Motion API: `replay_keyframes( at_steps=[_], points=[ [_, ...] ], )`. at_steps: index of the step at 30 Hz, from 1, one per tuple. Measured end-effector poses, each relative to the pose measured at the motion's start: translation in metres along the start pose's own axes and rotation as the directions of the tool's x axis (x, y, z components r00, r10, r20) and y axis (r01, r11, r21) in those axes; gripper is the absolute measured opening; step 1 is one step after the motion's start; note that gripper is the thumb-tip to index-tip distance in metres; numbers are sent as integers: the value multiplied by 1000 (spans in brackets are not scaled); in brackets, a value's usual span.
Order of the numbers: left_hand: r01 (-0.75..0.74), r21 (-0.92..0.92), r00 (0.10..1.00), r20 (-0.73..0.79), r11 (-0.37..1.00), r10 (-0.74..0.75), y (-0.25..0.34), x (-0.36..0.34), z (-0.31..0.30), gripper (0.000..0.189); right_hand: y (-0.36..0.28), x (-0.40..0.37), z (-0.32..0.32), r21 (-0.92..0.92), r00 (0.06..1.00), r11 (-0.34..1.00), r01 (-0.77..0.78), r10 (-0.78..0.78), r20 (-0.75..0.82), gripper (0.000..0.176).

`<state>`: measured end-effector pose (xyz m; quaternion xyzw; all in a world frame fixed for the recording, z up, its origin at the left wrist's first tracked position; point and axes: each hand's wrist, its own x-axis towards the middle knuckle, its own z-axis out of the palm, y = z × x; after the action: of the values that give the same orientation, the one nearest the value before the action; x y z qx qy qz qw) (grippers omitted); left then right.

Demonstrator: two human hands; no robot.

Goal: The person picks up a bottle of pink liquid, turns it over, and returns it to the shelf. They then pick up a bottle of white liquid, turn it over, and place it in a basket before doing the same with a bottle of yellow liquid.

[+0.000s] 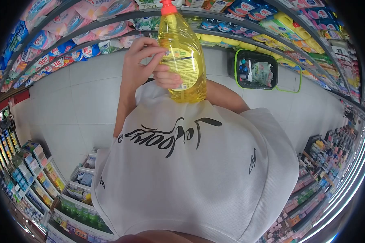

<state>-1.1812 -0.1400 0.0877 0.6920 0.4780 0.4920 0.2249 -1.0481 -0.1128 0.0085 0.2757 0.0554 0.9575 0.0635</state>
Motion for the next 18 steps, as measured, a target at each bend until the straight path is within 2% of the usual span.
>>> replay_keyframes(
  at_steps=[7,13,15,16,18],
  points=[
    [-9,21,999,49,1000,8,0,-3,-4,27,-1,3,-8,45,999,998,-44,43,33,31],
    [-31,50,997,68,998,28,2,-1,-6,29,1,4,-4,18,997,1000,13,-11,-80,29],
    [67,-32,998,3,997,-67,-4,-2,-3,24,-1,10,-5,22,1000,999,-28,27,6,41],
    [67,-33,998,4,997,-67,-8,-1,-2,24,-2,14,-6,22,1000,999,-26,26,6,41],
    [280,-256,947,-84,925,-310,-16,0,0,22,-4,22,-8,42,990,995,-94,89,111,36]
  ],
)
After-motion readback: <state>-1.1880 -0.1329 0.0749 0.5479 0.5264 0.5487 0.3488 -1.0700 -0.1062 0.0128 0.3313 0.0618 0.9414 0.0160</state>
